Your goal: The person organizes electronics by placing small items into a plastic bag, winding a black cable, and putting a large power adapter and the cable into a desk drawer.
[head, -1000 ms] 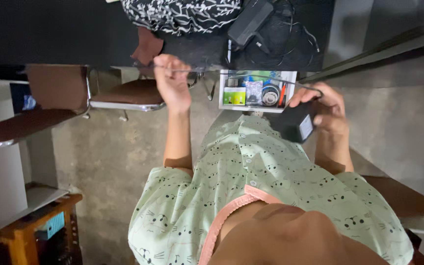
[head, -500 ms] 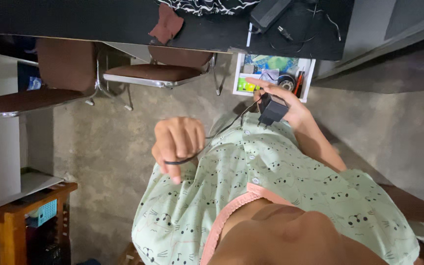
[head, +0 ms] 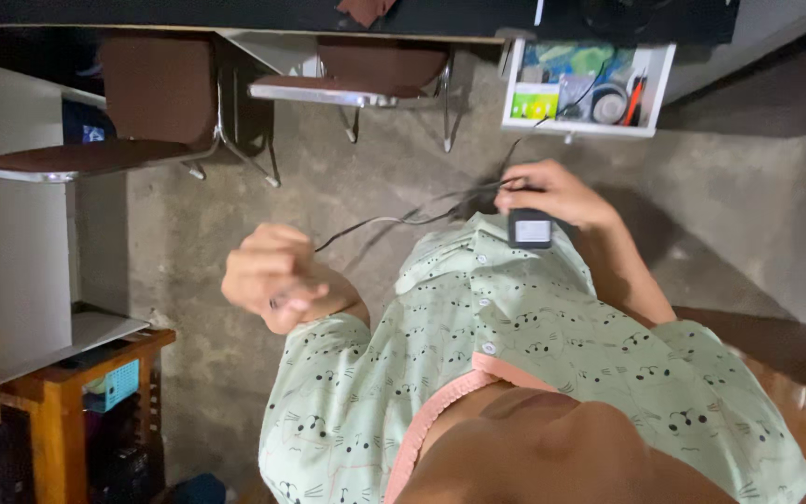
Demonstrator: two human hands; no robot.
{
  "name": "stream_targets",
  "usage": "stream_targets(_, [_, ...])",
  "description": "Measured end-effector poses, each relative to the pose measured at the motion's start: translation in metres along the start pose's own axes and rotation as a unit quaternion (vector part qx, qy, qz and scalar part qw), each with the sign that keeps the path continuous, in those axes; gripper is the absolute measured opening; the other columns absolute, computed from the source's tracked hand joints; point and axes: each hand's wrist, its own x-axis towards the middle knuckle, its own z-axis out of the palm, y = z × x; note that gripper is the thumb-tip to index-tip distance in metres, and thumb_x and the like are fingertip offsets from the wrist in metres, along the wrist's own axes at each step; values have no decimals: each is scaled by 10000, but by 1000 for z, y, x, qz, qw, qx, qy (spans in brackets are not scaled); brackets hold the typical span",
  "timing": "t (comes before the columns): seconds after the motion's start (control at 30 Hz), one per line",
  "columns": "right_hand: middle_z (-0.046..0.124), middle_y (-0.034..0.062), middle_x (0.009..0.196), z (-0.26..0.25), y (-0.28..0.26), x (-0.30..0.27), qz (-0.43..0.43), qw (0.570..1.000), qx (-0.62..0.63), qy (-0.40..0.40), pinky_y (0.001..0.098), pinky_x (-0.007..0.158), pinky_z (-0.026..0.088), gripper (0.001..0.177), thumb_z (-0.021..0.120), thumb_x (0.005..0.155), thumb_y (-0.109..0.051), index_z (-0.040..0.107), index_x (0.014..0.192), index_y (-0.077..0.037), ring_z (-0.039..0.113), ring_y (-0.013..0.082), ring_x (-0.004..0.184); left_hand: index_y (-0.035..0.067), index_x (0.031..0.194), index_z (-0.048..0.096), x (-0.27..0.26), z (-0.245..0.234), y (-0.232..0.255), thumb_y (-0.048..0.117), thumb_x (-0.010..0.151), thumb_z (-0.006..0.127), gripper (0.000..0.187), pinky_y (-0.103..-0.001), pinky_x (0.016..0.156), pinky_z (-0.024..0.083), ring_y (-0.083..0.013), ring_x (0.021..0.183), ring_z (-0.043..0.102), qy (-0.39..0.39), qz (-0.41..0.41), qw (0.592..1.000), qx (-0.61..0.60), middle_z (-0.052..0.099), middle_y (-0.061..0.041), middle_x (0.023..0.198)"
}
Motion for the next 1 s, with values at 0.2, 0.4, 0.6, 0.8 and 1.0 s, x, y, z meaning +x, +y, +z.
stream_targets(0.2, [682, 94, 883, 32, -1, -77, -224, 943, 205, 137, 311, 787, 542, 278, 769, 913, -99, 617, 1104, 32, 692, 180, 880, 18, 973, 646, -50, 62, -49, 216, 1062, 619, 218, -248, 519, 322, -123, 633, 418, 257, -351, 897, 77, 505, 9, 769])
stream_targets(0.4, [706, 175, 810, 73, -18, -115, -347, 921, 108, 142, 319, 607, 547, 145, 685, 787, -73, 644, 864, 43, 697, 210, 664, 54, 1237, 633, -84, 165, -155, 428, 1017, 588, 436, -222, 498, 412, -73, 586, 501, 169, -649, 658, -344, 610, -1, 787])
stream_targets(0.6, [655, 115, 676, 97, -34, -142, -373, 912, 113, 126, 311, 588, 545, 157, 720, 742, -87, 597, 764, 7, 724, 225, 639, 6, 1219, 484, -56, 238, -233, 449, 948, 508, 520, -366, 783, 600, -282, 895, 725, 208, -707, 344, -582, 709, -194, 1064])
stream_targets(0.8, [591, 67, 545, 87, -22, -184, -423, 867, 177, 196, 295, 473, 467, 192, 724, 714, -153, 613, 687, 0, 701, 211, 533, 67, 1191, 576, -37, 237, -310, 236, 1087, 456, 232, -289, 655, 459, -148, 704, 558, 279, -590, 513, -558, 615, -68, 935])
stream_targets(1.0, [509, 81, 572, 47, 3, -204, -386, 858, 193, 279, 313, 495, 456, 219, 705, 741, -141, 554, 740, 16, 620, 237, 553, 49, 1154, 688, 29, 203, -234, 234, 1182, 421, 326, -279, 548, 253, -72, 577, 298, 8, -492, 849, -193, 373, 78, 662])
